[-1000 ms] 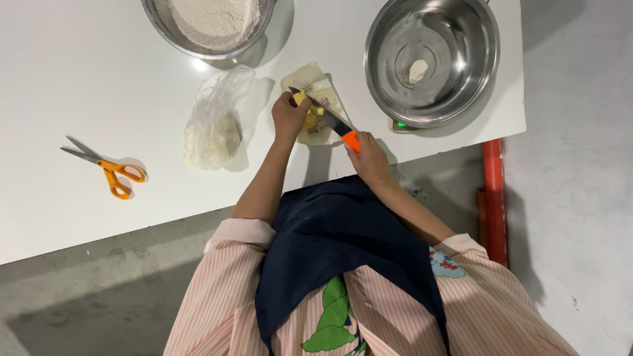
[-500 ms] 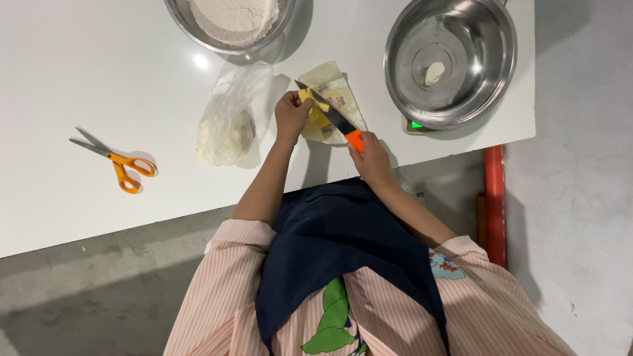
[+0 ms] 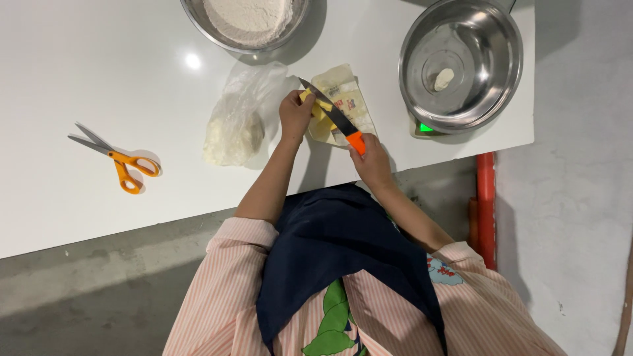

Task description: The recorder is weighing pieces of butter into a metal bowl using a digital scale in a bakery kitchen.

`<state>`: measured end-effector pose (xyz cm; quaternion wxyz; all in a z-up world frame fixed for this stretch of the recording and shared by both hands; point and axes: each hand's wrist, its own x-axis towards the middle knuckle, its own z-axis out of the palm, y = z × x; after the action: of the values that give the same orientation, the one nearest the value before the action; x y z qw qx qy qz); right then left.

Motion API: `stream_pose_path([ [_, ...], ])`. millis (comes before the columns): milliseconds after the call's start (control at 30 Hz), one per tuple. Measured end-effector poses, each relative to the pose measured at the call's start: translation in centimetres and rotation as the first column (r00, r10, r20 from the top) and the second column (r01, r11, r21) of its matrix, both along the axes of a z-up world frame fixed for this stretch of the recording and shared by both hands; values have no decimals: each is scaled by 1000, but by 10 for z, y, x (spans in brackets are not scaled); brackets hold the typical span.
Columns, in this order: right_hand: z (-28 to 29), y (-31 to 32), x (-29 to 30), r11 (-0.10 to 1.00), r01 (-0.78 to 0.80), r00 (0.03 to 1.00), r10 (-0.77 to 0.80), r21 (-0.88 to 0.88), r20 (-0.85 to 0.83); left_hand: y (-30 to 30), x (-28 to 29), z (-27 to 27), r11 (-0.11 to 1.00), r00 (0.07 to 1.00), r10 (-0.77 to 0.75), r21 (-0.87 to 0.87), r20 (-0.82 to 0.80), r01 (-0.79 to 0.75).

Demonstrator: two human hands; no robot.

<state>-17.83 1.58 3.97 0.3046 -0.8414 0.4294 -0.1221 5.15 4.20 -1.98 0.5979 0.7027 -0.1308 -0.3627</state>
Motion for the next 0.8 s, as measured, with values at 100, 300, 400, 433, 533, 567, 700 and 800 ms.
stream_pose_path([
  [100, -6, 3, 0, 1000, -5, 1000, 5, -23, 13, 1, -1, -5, 1000, 999, 14, -6, -43, -14],
  [300, -7, 4, 0, 999, -19, 999, 21, -46, 31, 1, -10, 5, 994, 981, 110, 45, -162, -104],
  [400, -1, -4, -2, 998, -26, 999, 29, -49, 46, -1, -17, 29, 993, 949, 99, -27, -299, -112],
  [433, 0, -7, -3, 998, -35, 998, 37, -49, 50, -2, -20, 35, 992, 949, 106, -28, -296, -120],
  [533, 4, -17, -10, 998, -57, 998, 58, -36, 39, -7, -31, 45, 997, 973, 80, 2, -217, -81],
  [567, 4, -21, -12, 996, -78, 996, 79, -31, 44, -8, -34, 44, 996, 978, 86, 2, -190, -87],
  [700, 13, -38, -22, 992, -126, 991, 125, 28, 40, -16, -46, 39, 996, 982, 83, 49, -168, -76],
  [800, 8, -48, -39, 986, -168, 984, 168, -2, 59, -19, -58, 33, 994, 987, 106, 40, -125, -101],
])
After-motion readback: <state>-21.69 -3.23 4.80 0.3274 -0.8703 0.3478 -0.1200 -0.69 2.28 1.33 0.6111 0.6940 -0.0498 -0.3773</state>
